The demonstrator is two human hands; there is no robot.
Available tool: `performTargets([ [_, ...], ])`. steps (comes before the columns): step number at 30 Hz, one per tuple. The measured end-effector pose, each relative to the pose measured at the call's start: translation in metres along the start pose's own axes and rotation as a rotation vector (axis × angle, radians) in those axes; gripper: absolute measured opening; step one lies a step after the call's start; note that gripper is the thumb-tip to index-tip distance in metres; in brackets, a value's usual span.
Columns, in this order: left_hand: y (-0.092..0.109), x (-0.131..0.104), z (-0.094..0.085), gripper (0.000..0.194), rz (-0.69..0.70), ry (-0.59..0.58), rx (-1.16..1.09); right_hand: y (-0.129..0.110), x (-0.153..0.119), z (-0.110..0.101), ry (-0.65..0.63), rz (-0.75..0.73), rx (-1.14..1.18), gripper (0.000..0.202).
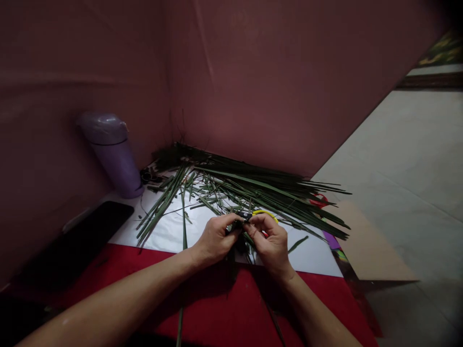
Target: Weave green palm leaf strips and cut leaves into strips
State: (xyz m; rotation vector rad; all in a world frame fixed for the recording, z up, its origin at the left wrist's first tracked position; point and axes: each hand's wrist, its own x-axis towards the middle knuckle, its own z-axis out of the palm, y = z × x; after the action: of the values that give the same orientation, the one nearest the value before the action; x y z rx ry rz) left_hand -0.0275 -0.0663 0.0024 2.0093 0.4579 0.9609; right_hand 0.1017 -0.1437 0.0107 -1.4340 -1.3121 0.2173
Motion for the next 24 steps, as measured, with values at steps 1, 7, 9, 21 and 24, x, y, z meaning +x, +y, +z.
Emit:
performTargets([
  [1,0.000,0.000,0.000,0.016,0.000,0.002,-0.005,0.002,0.000,0.000,0.002,-0.018,-0.032,0.009],
  [7,0.003,0.001,-0.001,0.010,-0.032,-0.002,-0.036,0.008,-0.002,-0.001,-0.020,-0.071,-0.094,0.008],
  [9,0.003,0.001,-0.001,0.009,-0.042,-0.006,-0.049,0.008,-0.002,-0.002,-0.011,-0.075,-0.104,0.009],
  [21,0.005,0.002,-0.002,0.009,-0.104,-0.016,-0.146,0.011,-0.003,0.000,0.004,-0.064,-0.099,0.009],
  [24,0.005,0.003,-0.001,0.009,-0.145,-0.015,-0.225,0.006,-0.002,0.000,0.011,-0.026,-0.069,0.010],
])
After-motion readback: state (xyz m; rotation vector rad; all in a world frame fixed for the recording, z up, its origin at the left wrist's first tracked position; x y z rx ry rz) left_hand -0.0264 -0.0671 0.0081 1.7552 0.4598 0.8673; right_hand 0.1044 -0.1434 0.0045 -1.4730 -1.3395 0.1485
